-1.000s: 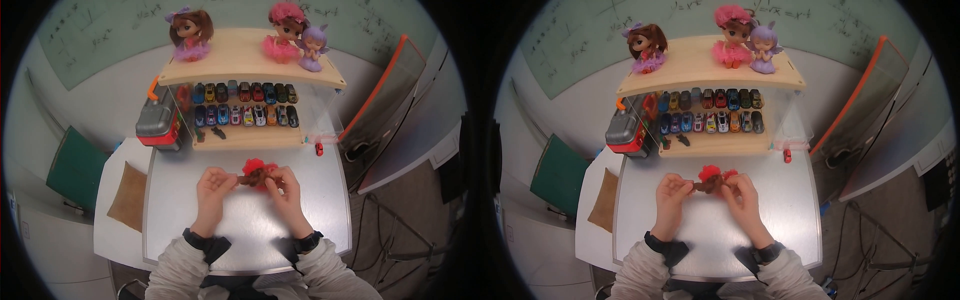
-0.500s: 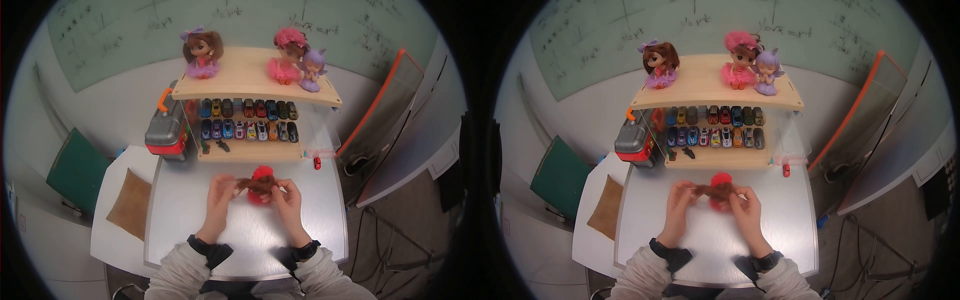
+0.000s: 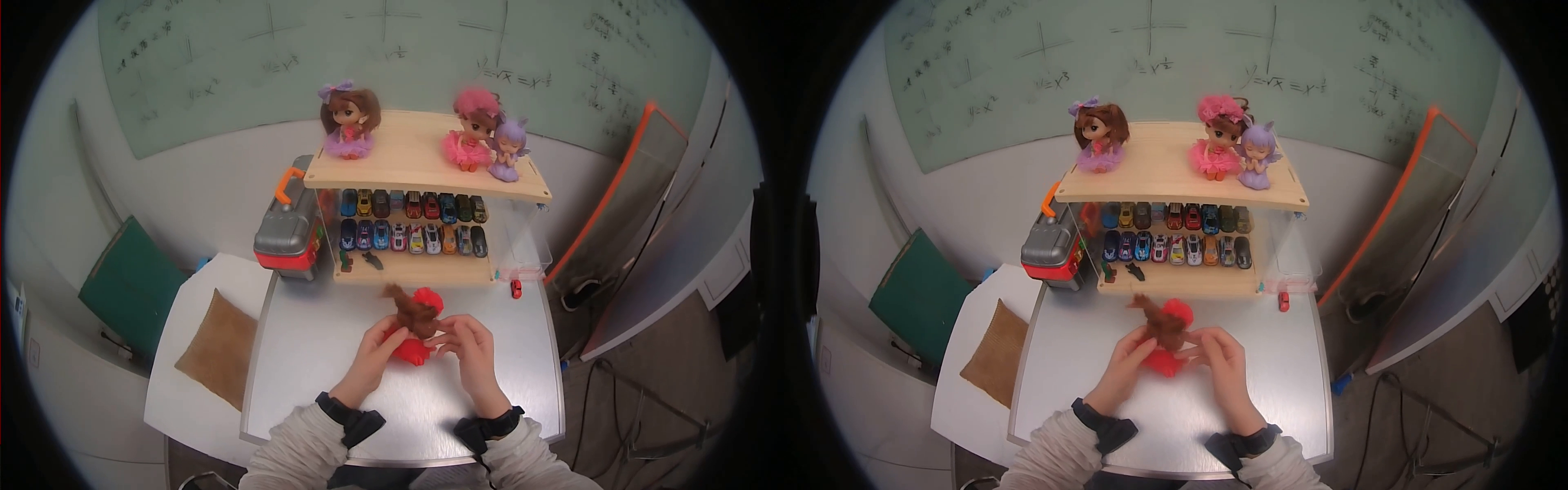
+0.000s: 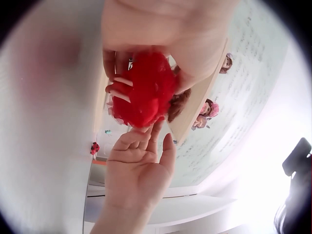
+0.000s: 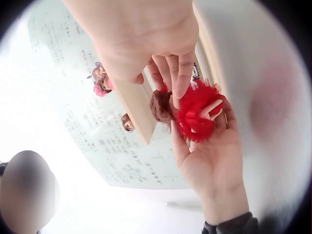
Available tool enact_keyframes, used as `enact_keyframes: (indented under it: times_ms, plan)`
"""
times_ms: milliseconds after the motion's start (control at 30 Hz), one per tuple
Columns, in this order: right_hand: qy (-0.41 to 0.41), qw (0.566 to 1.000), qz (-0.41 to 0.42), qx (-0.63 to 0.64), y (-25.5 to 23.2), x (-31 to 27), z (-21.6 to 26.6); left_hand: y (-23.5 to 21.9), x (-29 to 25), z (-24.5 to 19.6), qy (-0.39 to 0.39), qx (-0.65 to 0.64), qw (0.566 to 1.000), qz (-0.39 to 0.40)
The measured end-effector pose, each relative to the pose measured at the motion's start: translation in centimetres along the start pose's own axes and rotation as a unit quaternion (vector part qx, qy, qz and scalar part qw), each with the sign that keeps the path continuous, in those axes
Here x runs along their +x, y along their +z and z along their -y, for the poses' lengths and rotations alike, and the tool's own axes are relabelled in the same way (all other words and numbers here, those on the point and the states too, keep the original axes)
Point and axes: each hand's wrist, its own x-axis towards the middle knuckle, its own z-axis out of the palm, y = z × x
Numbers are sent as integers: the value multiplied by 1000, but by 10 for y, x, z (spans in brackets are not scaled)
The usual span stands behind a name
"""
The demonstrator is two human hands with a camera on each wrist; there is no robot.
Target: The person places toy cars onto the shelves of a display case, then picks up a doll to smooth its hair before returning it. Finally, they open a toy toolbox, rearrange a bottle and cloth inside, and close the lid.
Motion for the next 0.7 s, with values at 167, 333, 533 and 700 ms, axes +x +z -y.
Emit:
enact_keyframes:
  times_ms: [167,333,533,700]
  plan:
    - [-80,988,28,-128,-3,-2,5,-15,0,9,-138,-239,959,65]
    - [-240,869,63,-427,8,-2,36,-17,-3,12,-138,-318,929,133]
    - [-227,798,258,-495,12,18,59,-20,-2,18,-187,-355,901,167]
    - [-121,822,337,-443,19,24,73,-29,4,29,-179,-349,893,221]
